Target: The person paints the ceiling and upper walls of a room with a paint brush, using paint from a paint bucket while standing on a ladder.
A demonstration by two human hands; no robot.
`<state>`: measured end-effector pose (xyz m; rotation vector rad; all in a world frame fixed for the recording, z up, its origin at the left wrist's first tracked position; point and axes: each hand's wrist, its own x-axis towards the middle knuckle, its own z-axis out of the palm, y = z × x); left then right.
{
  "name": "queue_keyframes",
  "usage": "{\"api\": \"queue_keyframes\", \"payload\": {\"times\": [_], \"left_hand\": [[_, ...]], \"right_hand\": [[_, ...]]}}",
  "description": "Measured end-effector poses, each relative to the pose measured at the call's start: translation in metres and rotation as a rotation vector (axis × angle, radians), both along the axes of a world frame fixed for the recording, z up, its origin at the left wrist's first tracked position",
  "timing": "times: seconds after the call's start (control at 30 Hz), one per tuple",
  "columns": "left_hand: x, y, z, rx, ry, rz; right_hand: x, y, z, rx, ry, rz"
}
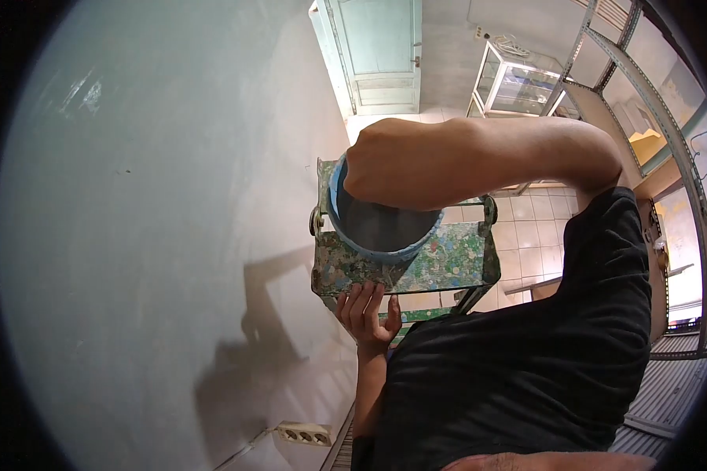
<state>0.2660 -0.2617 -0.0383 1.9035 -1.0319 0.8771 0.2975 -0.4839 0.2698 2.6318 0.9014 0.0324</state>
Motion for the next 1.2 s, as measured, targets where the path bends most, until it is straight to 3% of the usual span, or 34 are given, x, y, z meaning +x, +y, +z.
{"api": "queue_keyframes", "payload": {"times": [0.23, 0.37, 0.43, 0.47, 0.53, 0.57, 0.63, 0.67, 0.73, 0.97, 1.2], "left_hand": [[0.0, 0.0, 0.0, -0.004, -0.003, 0.006], [0.0, 0.001, 0.0, 0.019, 0.005, -0.029], [0.0, 0.002, -0.002, 0.017, 0.004, -0.034], [0.0, 0.002, -0.002, 0.017, 0.007, -0.038], [0.001, 0.002, 0.001, 0.005, 0.01, -0.033], [0.0, 0.002, 0.003, -0.002, 0.015, -0.031], [0.0, 0.002, 0.003, -0.002, 0.012, -0.029], [0.0, 0.001, 0.003, -0.001, 0.008, -0.027], [-0.001, 0.002, 0.007, 0.004, 0.016, -0.023], [-0.002, 0.001, 0.004, -0.015, 0.049, -0.048], [-0.002, 0.002, 0.003, -0.023, 0.04, -0.048]], "right_hand": [[-0.008, -0.002, 0.027, 0.067, 0.061, -0.112], [-0.018, -0.002, 0.039, 0.165, -0.115, -0.067], [-0.018, 0.009, 0.05, 0.158, 0.208, -0.208], [-0.017, 0.007, 0.044, 0.155, 0.205, -0.206], [-0.013, 0.007, 0.034, 0.068, -0.095, -0.05], [-0.01, 0.005, 0.036, 0.066, -0.093, -0.047], [-0.005, 0.017, 0.061, 0.018, 0.389, -0.324], [-0.004, 0.013, 0.056, 0.014, 0.386, -0.319], [-0.006, 0.002, 0.038, 0.154, 0.067, -0.124], [-0.014, 0.007, 0.03, 0.171, -0.019, -0.073], [-0.019, 0.004, 0.038, 0.258, 0.092, -0.27]]}}
